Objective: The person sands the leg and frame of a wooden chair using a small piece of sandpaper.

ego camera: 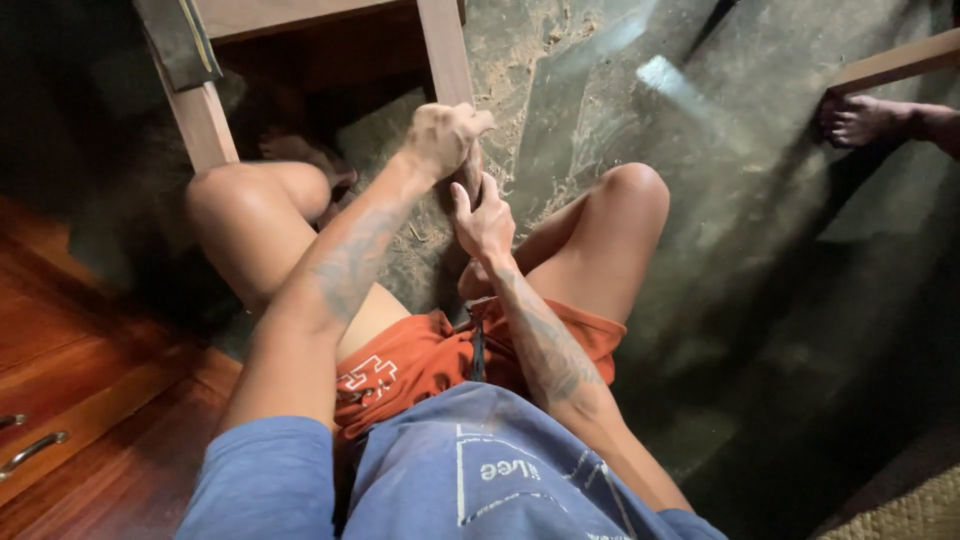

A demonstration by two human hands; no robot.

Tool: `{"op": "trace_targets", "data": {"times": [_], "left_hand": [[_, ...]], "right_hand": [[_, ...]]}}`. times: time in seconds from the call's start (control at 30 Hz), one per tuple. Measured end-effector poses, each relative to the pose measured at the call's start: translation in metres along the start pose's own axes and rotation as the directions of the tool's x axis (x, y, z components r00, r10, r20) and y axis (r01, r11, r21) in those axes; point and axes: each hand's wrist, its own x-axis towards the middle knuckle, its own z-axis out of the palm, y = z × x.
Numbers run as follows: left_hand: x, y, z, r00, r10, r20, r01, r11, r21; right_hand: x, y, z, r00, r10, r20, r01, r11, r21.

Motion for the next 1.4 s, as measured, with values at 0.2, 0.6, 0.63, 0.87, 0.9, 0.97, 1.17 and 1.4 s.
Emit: {"op": "trace_targets", "data": {"times": [0.2, 0.6, 0.63, 0.87, 0.9, 0.97, 1.17, 1.4], "left_hand": [[-0.033, -0.020, -0.049, 0.997, 0.033, -0.074, -0.036, 0.998, -0.045], [-0.002, 0.013, -0.012, 0.975, -0.092, -0.204, 0.044, 0.973, -0.228], [-0.007, 0.006, -0.013, 0.974, -0.094, -0.207, 0.045, 0.972, -0.230], [-0.020, 0.004, -0.012, 0.952, -0.163, -0.258, 0.089, 0.958, -0.274], [-0.007, 0.015, -0.024, 0.947, -0.130, -0.293, 0.043, 0.958, -0.285], [-0.011, 0.018, -0.025, 0.942, -0.160, -0.294, 0.063, 0.947, -0.314], [-0.020, 0.011, -0.012, 0.928, -0.199, -0.316, 0.078, 0.930, -0.358], [-0.025, 0.004, -0.034, 0.931, -0.131, -0.340, 0.038, 0.963, -0.267]], "right_hand": [[0.000, -0.003, 0.000, 1.000, -0.002, -0.027, 0.002, 1.000, -0.006], [-0.002, -0.002, -0.003, 1.000, 0.016, -0.018, -0.015, 0.999, 0.034], [0.000, -0.005, -0.004, 1.000, 0.014, -0.020, -0.014, 0.999, 0.030], [-0.003, -0.008, -0.004, 0.999, 0.017, -0.052, -0.015, 0.999, 0.031], [-0.004, -0.010, -0.004, 0.998, 0.012, -0.060, -0.010, 1.000, 0.026], [-0.004, -0.006, -0.002, 0.998, 0.015, -0.059, -0.014, 1.000, 0.023], [0.000, -0.003, -0.002, 0.998, 0.010, -0.057, -0.008, 0.999, 0.034], [-0.005, -0.013, -0.007, 0.998, -0.001, -0.057, 0.003, 0.999, 0.038]]}}
